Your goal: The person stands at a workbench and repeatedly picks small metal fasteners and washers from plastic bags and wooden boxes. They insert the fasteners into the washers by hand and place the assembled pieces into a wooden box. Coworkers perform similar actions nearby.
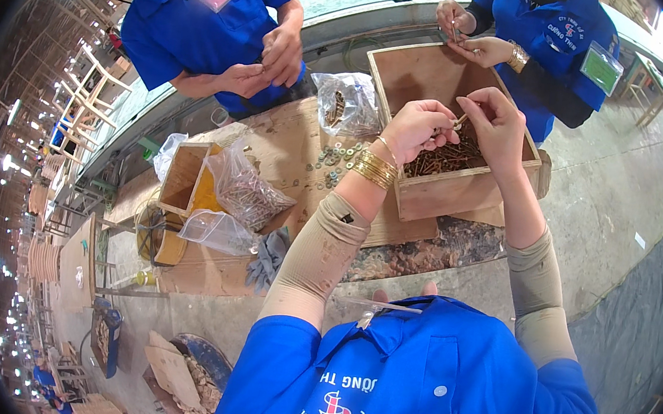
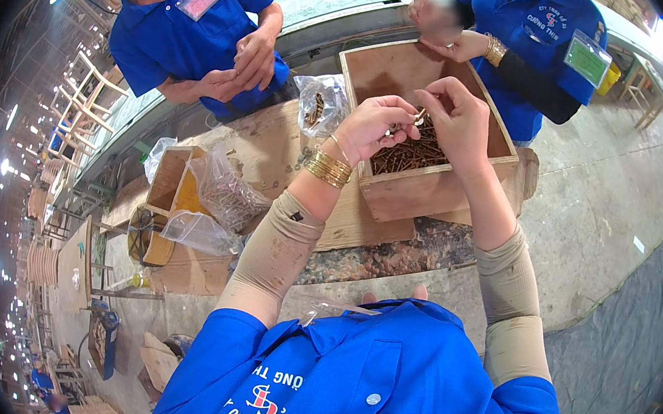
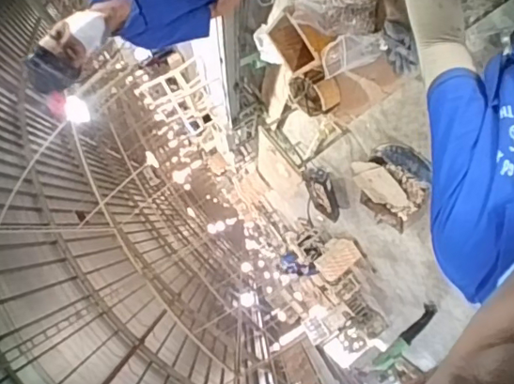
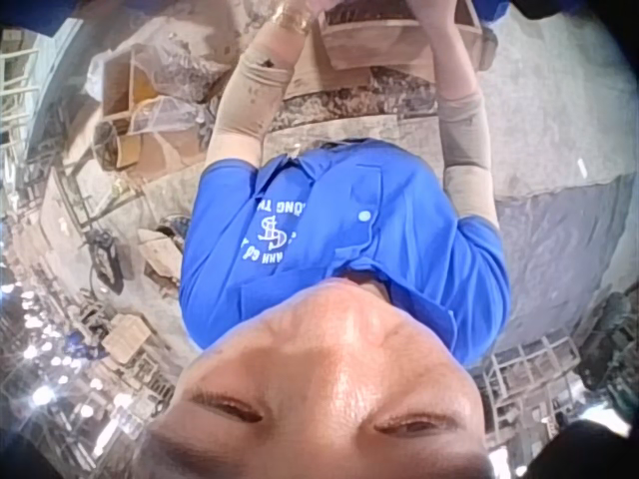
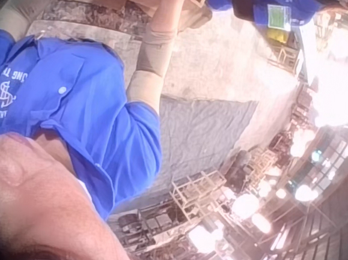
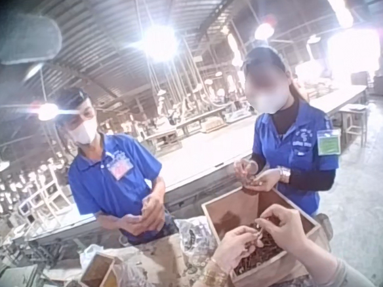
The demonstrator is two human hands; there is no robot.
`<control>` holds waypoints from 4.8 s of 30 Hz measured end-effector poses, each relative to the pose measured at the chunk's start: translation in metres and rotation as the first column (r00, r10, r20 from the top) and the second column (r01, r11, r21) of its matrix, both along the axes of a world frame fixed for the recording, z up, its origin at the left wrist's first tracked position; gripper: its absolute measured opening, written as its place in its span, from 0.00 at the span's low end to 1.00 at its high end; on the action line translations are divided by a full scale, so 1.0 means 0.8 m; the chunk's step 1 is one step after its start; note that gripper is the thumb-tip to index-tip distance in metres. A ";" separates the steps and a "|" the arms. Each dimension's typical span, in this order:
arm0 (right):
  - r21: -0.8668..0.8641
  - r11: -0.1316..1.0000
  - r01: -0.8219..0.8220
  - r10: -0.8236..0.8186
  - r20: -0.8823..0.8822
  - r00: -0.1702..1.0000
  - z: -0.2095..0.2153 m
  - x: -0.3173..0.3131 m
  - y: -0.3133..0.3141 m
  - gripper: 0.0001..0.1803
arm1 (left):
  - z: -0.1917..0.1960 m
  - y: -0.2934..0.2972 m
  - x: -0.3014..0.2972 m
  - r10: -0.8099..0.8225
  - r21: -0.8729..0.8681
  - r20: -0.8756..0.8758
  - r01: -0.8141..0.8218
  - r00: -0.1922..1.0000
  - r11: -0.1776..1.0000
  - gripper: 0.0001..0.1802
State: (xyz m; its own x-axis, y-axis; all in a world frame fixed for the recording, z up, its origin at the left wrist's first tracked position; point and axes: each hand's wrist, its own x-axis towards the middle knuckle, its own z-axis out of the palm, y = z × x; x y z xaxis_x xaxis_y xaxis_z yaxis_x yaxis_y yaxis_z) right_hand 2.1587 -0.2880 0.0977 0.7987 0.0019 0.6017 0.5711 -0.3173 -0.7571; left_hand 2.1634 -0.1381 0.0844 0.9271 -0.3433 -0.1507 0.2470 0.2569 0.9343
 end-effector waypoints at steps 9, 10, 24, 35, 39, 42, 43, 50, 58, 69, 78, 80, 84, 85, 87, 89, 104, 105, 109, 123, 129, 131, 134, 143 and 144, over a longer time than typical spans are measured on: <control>-0.256 0.957 -0.136 0.141 0.000 0.990 -0.016 0.009 -0.010 0.09 | -0.004 -0.004 0.010 -0.009 0.047 0.034 0.008 0.999 0.999 0.04; -0.251 0.953 -0.169 0.155 -0.073 0.985 -0.016 0.009 -0.012 0.10 | -0.005 -0.003 0.011 -0.009 0.071 0.034 0.007 0.999 0.997 0.04; 0.912 0.382 -0.150 0.561 -0.100 0.822 -0.005 0.021 -0.048 0.09 | 0.005 -0.014 0.009 -0.117 0.136 -0.046 0.122 0.992 0.983 0.06; 0.721 0.651 -0.238 0.386 -0.045 0.921 -0.002 0.013 -0.014 0.10 | 0.018 -0.031 -0.007 -0.160 0.195 -0.004 0.158 0.987 0.968 0.11; 0.564 0.767 -0.305 0.413 -0.071 0.908 -0.004 0.007 -0.006 0.11 | 0.016 -0.036 -0.006 -0.085 0.168 -0.015 0.086 0.996 0.982 0.09; 0.528 0.771 -0.355 0.492 -0.141 0.859 -0.012 0.008 -0.007 0.13 | 0.017 -0.038 -0.004 -0.066 0.186 0.004 0.064 0.998 0.981 0.09; 0.535 0.770 -0.347 0.467 -0.104 0.878 -0.011 0.009 -0.007 0.13 | 0.017 -0.036 -0.003 -0.063 0.169 0.000 0.062 0.998 0.984 0.09; 0.526 0.826 -0.202 0.291 -0.091 0.952 -0.012 0.020 -0.032 0.10 | 0.014 -0.029 0.008 -0.085 0.258 -0.007 0.084 0.996 0.963 0.11; 0.538 0.835 -0.119 0.236 -0.155 0.959 -0.017 0.016 -0.034 0.10 | -0.004 -0.017 0.019 -0.023 0.088 0.004 0.023 1.000 0.996 0.18; 0.366 0.621 -0.693 0.761 -0.490 0.424 -0.041 -0.117 0.125 0.07 | -0.210 0.174 -0.161 0.633 -0.543 -0.570 -0.818 0.524 0.188 0.05; 0.193 0.930 -0.313 0.367 -0.453 0.812 -0.215 0.036 0.339 0.08 | -0.276 0.149 -0.259 0.573 -0.354 -0.576 -0.810 0.583 0.467 0.07; -0.089 0.976 -0.200 0.148 -0.405 0.902 -0.221 0.095 0.361 0.09 | -0.256 0.147 -0.267 0.549 -0.328 -0.580 -0.790 0.602 0.519 0.09; -0.666 0.734 -0.134 -0.039 -0.239 0.970 -0.234 0.184 0.377 0.11 | -0.258 0.159 -0.296 0.466 -0.356 -0.559 -0.706 0.686 0.612 0.10; -0.764 0.624 -0.162 -0.027 -0.228 0.973 -0.233 0.196 0.380 0.11 | -0.262 0.162 -0.303 0.475 -0.354 -0.566 -0.719 0.673 0.598 0.10; -0.849 0.470 -0.241 -0.096 -0.321 0.942 -0.243 0.231 0.366 0.12 | -0.265 0.167 -0.314 0.457 -0.360 -0.574 -0.710 0.680 0.605 0.10; -0.870 0.373 -0.323 -0.146 -0.399 0.905 -0.242 0.238 0.373 0.17 | -0.266 0.173 -0.323 0.480 -0.331 -0.601 -0.746 0.639 0.578 0.10; -0.853 0.425 -0.302 -0.213 -0.419 0.883 -0.237 0.197 0.408 0.15 | -0.274 0.190 -0.303 0.508 -0.287 -0.605 -0.764 0.612 0.578 0.11; -0.853 0.425 -0.302 -0.218 -0.420 0.881 -0.239 0.201 0.410 0.15 | -0.277 0.191 -0.304 0.508 -0.304 -0.596 -0.761 0.621 0.573 0.11; -0.855 0.418 -0.308 -0.220 -0.425 0.878 -0.250 0.205 0.412 0.16 | -0.268 0.190 -0.307 0.510 -0.310 -0.608 -0.773 0.608 0.553 0.11; -0.681 0.667 -0.303 -0.276 -0.602 0.749 -0.219 0.201 0.406 0.20 | -0.272 0.196 -0.359 0.598 -0.319 -0.574 -0.825 0.560 0.467 0.12; -0.342 0.934 -0.101 -0.140 -0.613 0.777 -0.211 0.204 0.382 0.14 | -0.270 0.202 -0.349 0.559 -0.359 -0.562 -0.789 0.610 0.499 0.10; 0.193 0.978 -0.074 0.189 -0.684 0.705 -0.217 0.211 0.369 0.08 | -0.264 0.201 -0.339 0.544 -0.371 -0.555 -0.773 0.629 0.515 0.09; 0.763 0.646 0.004 0.605 -0.516 0.606 -0.217 0.199 0.349 0.03 | -0.244 0.197 -0.320 0.554 -0.335 -0.596 -0.807 0.582 0.487 0.07; 0.974 0.203 0.100 0.969 -0.184 -0.166 -0.182 -0.010 0.299 0.04 | -0.187 0.201 -0.281 0.575 -0.262 -0.485 -0.736 0.659 0.624 0.06; 0.972 0.234 0.026 0.956 -0.225 -0.190 -0.169 -0.029 0.284 0.04 | -0.174 0.200 -0.272 0.578 -0.233 -0.446 -0.712 0.683 0.662 0.06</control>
